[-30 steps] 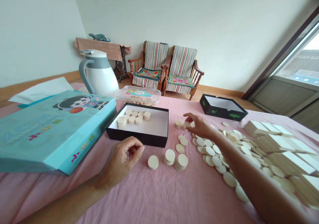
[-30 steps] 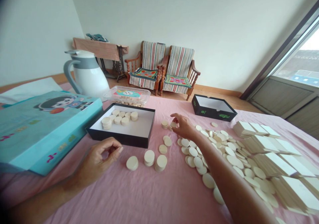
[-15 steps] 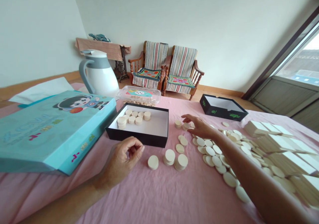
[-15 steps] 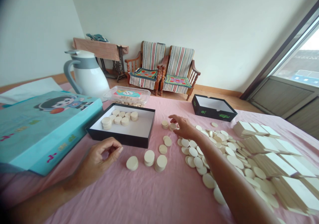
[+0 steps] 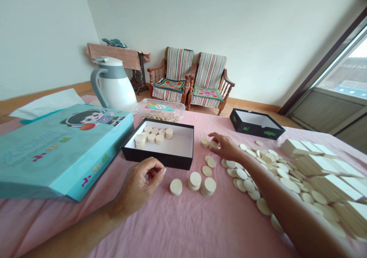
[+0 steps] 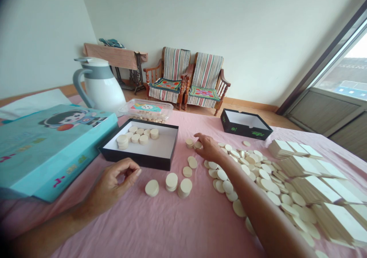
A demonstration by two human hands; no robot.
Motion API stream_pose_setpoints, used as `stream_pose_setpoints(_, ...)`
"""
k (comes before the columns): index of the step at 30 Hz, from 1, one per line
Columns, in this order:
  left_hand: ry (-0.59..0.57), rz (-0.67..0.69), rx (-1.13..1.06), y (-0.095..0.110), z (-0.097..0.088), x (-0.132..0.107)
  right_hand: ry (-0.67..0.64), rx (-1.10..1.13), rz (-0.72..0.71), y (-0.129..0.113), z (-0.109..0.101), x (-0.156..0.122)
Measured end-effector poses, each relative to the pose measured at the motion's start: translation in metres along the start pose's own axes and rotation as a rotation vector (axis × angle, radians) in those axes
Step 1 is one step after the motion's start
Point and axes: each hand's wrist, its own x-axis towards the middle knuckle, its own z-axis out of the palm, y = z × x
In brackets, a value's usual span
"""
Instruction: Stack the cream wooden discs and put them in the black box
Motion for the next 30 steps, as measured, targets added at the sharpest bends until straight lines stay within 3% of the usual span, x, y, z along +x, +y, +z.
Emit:
stream_pose_setpoints(6,0.005,0.003,0.003,0.0,-0.001,0.0,0.029,-0.02,0.035,0.002,0.001,0.0)
stream_pose_setpoints(9,0.02,0.02,0.015,0.001,-0.001,0.0,0.122,0.046,0.025,0.001,-0.007,-0.012)
stream_pose_setpoints(12,0.079,0.085,0.028,0.003,-0.002,-0.001,0.25,0.075,0.065,-0.01,-0.018,-0.04)
stream_pose_setpoints(15,0.136,0.202,0.056,0.011,-0.002,-0.005,0.257,0.063,0.078,-0.027,-0.026,-0.079)
stream_pose_setpoints(19,0.076,0.356,0.153,0.037,-0.004,-0.002,0.299,0.028,0.054,-0.042,-0.028,-0.122)
stream_pose_setpoints(23,-0.026,0.545,0.307,0.072,-0.002,0.026,0.315,-0.044,-0.023,-0.05,-0.025,-0.139)
stream_pose_setpoints(26,-0.21,0.643,0.483,0.094,0.01,0.063,0.29,-0.092,-0.066,-0.057,-0.022,-0.142)
stream_pose_setpoints(30,-0.421,0.599,0.73,0.11,0.044,0.118,0.23,-0.104,-0.122,-0.06,-0.018,-0.146)
